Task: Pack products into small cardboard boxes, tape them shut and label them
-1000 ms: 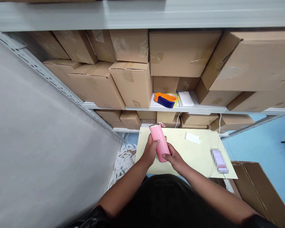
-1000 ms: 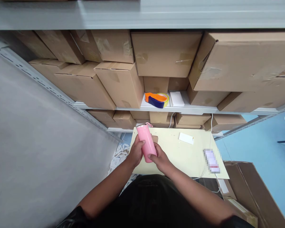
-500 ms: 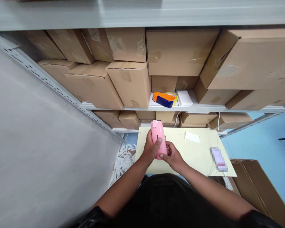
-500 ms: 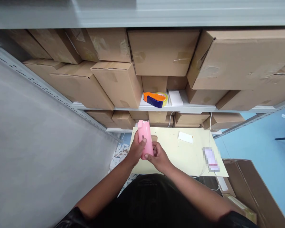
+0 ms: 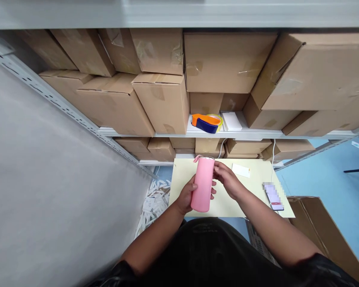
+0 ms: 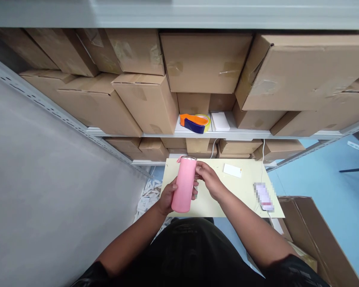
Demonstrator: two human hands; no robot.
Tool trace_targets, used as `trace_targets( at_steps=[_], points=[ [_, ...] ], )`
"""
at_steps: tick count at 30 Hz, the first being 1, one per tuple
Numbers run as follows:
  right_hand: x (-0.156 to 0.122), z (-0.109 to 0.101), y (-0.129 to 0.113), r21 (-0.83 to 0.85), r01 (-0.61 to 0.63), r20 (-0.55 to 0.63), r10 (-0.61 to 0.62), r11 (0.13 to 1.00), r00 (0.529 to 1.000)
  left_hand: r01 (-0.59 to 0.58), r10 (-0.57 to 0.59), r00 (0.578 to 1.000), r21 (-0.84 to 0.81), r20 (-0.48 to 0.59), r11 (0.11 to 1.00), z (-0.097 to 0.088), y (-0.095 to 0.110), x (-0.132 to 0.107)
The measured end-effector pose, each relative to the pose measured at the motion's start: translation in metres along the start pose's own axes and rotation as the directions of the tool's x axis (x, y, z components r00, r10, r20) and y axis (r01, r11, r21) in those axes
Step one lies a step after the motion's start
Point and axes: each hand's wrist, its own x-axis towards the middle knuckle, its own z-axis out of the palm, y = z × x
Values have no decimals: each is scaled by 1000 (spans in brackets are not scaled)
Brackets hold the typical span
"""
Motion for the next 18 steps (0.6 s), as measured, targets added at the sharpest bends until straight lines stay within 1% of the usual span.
trace_targets(
  at_steps=[2,3,4,5,6,7,8,9,10,11,12,14,16,18],
  points=[
    [-5,9,-5,73,-83,146,72,994,987,83,-79,994,-54,73,995,1,-1,0],
    [-7,12,-4,86,-106,171,91,991,981,129,-122,988,-66,98,989,2,-2,1],
    [-8,15,-2,87,-105,154,91,991,984,164,-157,982,-67,105,984,2,-3,1],
    [-7,17,0,79,-76,99,68,994,993,178,-173,981,-55,90,982,3,-6,1],
    [-5,19,4,62,-25,14,24,998,1000,163,-161,986,-31,47,986,3,-8,1],
    [-1,20,7,36,38,-83,-35,999,996,118,-118,993,3,-20,993,3,-11,1],
    [3,20,10,6,98,-173,-96,995,980,55,-51,994,42,-96,998,4,-14,1],
    [6,21,13,-24,145,-244,-146,989,959,-6,19,986,81,-163,997,4,-17,0],
    [8,20,15,-47,172,-281,-179,984,943,-56,78,974,108,-211,993,4,-19,0],
    [9,20,16,-60,181,-286,-190,982,939,-88,113,964,116,-240,989,3,-21,0],
    [9,19,18,-57,173,-259,-182,983,949,-101,124,960,103,-250,990,2,-22,-1],
    [6,15,19,-8,141,-152,-140,990,978,-70,75,970,28,-231,997,-2,-24,-3],
    [2,10,20,81,114,-70,-109,990,992,-1,-10,984,-65,-178,998,-7,-23,-5],
    [0,4,19,155,100,-51,-93,983,994,74,-86,992,-125,-94,989,-12,-23,-7]
  ],
)
